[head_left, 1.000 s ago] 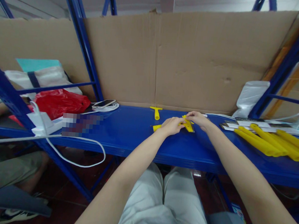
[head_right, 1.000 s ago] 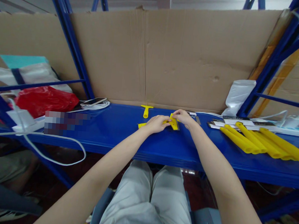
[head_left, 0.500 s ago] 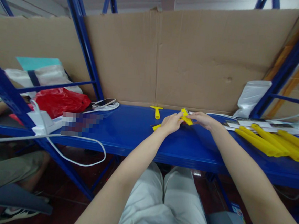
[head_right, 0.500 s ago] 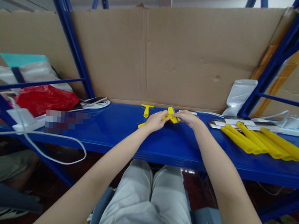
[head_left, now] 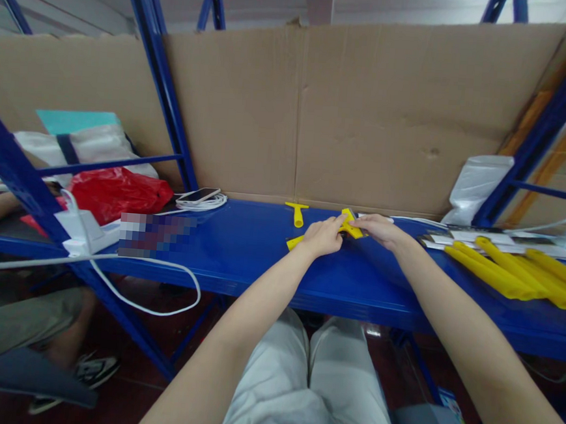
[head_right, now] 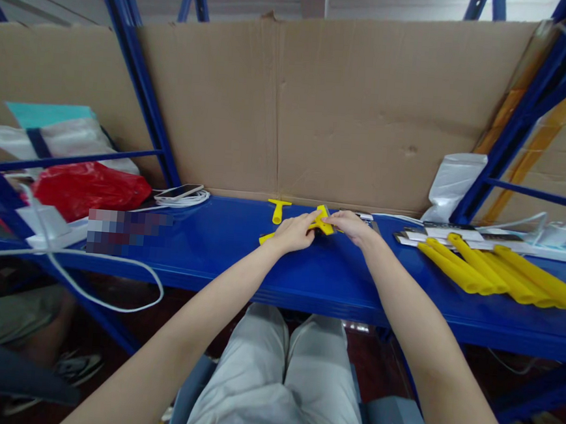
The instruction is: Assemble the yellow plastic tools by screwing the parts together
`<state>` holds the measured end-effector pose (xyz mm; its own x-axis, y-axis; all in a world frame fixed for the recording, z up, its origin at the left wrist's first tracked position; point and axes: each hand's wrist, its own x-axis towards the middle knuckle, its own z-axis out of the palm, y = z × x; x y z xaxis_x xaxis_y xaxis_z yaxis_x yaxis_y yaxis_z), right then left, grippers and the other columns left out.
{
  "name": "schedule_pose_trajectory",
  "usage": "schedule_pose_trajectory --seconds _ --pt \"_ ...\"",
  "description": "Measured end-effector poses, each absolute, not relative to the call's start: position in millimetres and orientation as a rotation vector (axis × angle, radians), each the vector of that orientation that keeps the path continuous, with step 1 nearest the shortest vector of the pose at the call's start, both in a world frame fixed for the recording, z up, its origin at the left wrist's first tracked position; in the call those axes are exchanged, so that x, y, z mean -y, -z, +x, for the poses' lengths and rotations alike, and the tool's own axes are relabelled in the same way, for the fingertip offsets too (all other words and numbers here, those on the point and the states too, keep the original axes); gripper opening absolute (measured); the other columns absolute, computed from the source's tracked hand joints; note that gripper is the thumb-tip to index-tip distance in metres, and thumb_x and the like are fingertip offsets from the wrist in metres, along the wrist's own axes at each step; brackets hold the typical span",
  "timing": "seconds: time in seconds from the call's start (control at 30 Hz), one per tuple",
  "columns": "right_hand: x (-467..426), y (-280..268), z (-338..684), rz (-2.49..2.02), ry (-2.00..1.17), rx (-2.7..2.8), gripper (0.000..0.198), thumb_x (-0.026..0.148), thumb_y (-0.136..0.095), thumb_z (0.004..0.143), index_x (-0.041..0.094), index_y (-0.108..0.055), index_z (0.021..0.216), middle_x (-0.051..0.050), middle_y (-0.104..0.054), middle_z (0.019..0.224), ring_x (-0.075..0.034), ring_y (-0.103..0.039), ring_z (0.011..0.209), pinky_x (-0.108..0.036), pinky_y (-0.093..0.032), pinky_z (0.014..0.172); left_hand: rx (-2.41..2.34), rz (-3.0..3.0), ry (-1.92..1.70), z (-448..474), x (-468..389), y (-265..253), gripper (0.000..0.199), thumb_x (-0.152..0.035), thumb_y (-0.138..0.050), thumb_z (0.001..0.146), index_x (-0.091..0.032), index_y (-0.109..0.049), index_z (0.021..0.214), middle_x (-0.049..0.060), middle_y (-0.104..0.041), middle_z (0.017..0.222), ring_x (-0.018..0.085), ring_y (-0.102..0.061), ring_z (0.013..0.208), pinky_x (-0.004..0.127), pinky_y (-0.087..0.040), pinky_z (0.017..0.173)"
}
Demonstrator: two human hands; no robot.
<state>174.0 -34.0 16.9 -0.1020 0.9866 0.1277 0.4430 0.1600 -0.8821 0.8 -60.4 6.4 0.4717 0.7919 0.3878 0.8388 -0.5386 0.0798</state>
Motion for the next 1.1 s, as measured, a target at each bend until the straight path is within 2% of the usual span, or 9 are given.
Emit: schedule_pose_trajectory --seconds 0.2,0.4,0.53,0.63,0.7,0.93,1.1 --pt "37 -17 169 -1.348 -0.939 1.648 0.021 0.033 -0.069 0.069 0.017 -0.06 0.059 -0.002 -0.063 0.063 -0.012 -0.053 0.062 -0.023 -0.042 0.062 1.502 -2.544 0.582 1 60 -7 0.055 -0.02 -0.042 0.088 -0.023 -0.035 0.142 0.01 -0.061 0.123 0.026 -0.062 0.105 0.038 -0.048 0.09" --pt "37 -20 167 -1.361 -0.967 1.584 0.01 0.024 -0.064 0.073 0.017 -0.065 0.065 -0.003 -0.068 0.073 -0.012 -0.057 0.067 -0.022 -0.045 0.066 1.518 -2.535 0.602 3 61 -8 0.055 -0.02 -0.042 0.088 -0.024 -0.037 0.142 0.008 -0.062 0.122 0.025 -0.062 0.106 0.037 -0.048 0.091" --pt "26 -18 182 -1.538 -0.618 1.605 0.017 0.027 -0.058 0.079 0.015 -0.069 0.08 -0.008 -0.071 0.092 -0.017 -0.062 0.085 -0.026 -0.046 0.077 1.508 -2.555 0.593 3 60 -9 0.055 -0.022 -0.042 0.087 -0.025 -0.037 0.143 0.007 -0.064 0.121 0.025 -0.062 0.107 0.037 -0.048 0.092" --pt "15 -13 210 -1.798 -0.174 1.581 0.023 0.016 -0.052 0.08 0.01 -0.069 0.094 -0.015 -0.068 0.105 -0.023 -0.061 0.099 -0.031 -0.044 0.085 1.513 -2.574 0.586 3 62 -10 0.055 -0.023 -0.043 0.087 -0.027 -0.039 0.142 0.006 -0.064 0.121 0.025 -0.061 0.108 0.038 -0.048 0.092" --pt "9 -7 231 -1.941 -0.035 1.563 0.03 0.011 -0.05 0.077 0.011 -0.068 0.101 -0.016 -0.067 0.109 -0.026 -0.06 0.104 -0.034 -0.044 0.086 1.521 -2.6 0.571 3 65 -11 0.054 -0.025 -0.044 0.087 -0.029 -0.041 0.141 0.005 -0.064 0.121 0.025 -0.061 0.109 0.037 -0.048 0.092" --pt "-1 3 269 -2.114 -0.007 1.439 0.031 0.016 -0.051 0.075 0.016 -0.07 0.099 -0.015 -0.068 0.106 -0.029 -0.062 0.102 -0.036 -0.047 0.083 1.527 -2.646 0.553 3 66 -10 0.054 -0.025 -0.046 0.085 -0.032 -0.044 0.139 0.003 -0.063 0.124 0.025 -0.06 0.111 0.037 -0.047 0.094" --pt "-20 -1 279 -2.032 -0.021 1.535 0.028 0.01 -0.052 0.069 0.017 -0.072 0.088 -0.013 -0.07 0.097 -0.027 -0.063 0.097 -0.035 -0.047 0.082 1.529 -2.658 0.569 2 65 -11 0.055 -0.025 -0.046 0.086 -0.031 -0.042 0.14 0.004 -0.063 0.124 0.025 -0.06 0.111 0.037 -0.047 0.093"
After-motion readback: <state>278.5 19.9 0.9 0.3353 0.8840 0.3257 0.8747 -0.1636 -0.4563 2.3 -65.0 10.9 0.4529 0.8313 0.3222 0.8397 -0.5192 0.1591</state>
